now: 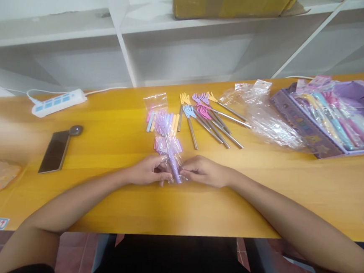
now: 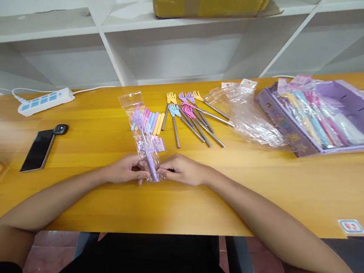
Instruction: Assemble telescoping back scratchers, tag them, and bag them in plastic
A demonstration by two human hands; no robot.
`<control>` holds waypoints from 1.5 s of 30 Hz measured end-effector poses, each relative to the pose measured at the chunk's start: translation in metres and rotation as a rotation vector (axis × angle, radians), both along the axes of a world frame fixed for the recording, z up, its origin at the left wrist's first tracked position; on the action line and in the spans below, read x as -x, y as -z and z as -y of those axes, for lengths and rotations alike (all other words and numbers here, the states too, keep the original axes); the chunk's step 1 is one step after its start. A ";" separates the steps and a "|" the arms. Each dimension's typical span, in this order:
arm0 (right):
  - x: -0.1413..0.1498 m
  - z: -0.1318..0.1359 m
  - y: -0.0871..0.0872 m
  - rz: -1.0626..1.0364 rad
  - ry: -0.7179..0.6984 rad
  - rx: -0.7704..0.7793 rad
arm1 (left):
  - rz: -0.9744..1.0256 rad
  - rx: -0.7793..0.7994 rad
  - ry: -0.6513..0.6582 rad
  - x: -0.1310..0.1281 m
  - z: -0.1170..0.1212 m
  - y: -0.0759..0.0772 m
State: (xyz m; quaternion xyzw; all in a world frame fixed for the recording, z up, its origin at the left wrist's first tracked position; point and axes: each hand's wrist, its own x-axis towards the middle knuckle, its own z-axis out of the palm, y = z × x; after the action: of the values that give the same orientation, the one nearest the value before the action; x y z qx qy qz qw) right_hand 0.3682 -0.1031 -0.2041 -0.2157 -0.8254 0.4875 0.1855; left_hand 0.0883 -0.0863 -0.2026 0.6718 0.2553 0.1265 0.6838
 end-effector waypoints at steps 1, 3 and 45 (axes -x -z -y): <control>0.000 0.000 0.000 -0.001 -0.003 -0.003 | 0.002 0.003 0.002 0.000 0.000 -0.001; 0.001 0.000 0.000 0.002 -0.005 -0.006 | 0.001 0.009 0.010 0.000 -0.001 -0.003; 0.027 0.033 -0.011 0.126 0.088 0.146 | 0.333 -0.405 -0.624 0.000 -0.013 0.019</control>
State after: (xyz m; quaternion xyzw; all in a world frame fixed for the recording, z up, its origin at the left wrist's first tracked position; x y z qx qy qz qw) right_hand 0.3410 -0.1362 -0.1935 -0.2948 -0.7874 0.5234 0.1383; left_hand 0.0883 -0.0728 -0.2211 0.6535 0.3026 0.4825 0.4985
